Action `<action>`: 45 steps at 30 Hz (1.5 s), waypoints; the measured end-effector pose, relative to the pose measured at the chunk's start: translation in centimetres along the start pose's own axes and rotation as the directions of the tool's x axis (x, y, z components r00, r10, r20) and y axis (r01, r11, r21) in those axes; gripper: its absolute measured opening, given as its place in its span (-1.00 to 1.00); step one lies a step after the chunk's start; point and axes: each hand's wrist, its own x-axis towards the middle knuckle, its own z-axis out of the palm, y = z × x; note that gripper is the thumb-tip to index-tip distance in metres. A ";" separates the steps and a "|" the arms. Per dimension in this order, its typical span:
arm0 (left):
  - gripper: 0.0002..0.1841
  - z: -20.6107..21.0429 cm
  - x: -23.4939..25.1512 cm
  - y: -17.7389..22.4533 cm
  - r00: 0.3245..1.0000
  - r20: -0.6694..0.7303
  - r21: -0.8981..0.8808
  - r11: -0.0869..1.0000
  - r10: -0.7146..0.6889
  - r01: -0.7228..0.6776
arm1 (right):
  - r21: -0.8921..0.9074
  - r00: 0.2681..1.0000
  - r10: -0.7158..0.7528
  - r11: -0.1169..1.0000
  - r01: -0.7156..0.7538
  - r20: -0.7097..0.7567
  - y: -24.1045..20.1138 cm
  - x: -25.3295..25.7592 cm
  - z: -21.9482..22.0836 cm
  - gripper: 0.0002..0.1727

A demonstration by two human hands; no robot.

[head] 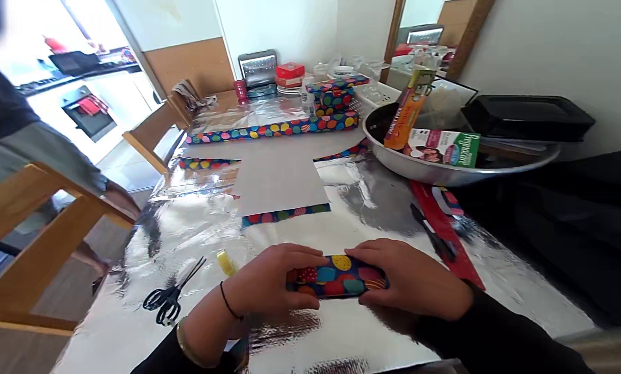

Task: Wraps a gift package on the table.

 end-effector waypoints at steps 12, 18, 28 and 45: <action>-0.72 -2.4 -1.5 -0.3 0.981 -0.176 0.293 0.947 -0.081 0.131 | -0.081 0.976 -0.052 0.996 0.036 -0.210 3.9 0.0 1.1 -0.31; -0.73 -8.5 -7.8 -4.1 0.919 -0.196 0.175 0.910 -0.341 0.375 | -0.073 0.966 -0.055 0.997 0.037 -0.254 4.2 -0.5 0.9 -0.14; -0.73 -7.6 -5.8 -3.6 0.774 0.048 0.237 0.760 -0.632 0.606 | -0.082 0.849 -0.337 0.939 0.333 -0.406 -2.6 7.7 -4.3 -0.62; -0.64 -1.9 3.4 -0.3 0.814 -0.578 -0.260 0.958 -0.054 -0.121 | 0.894 0.973 0.101 0.425 0.144 -0.205 -1.9 8.5 -0.6 -0.38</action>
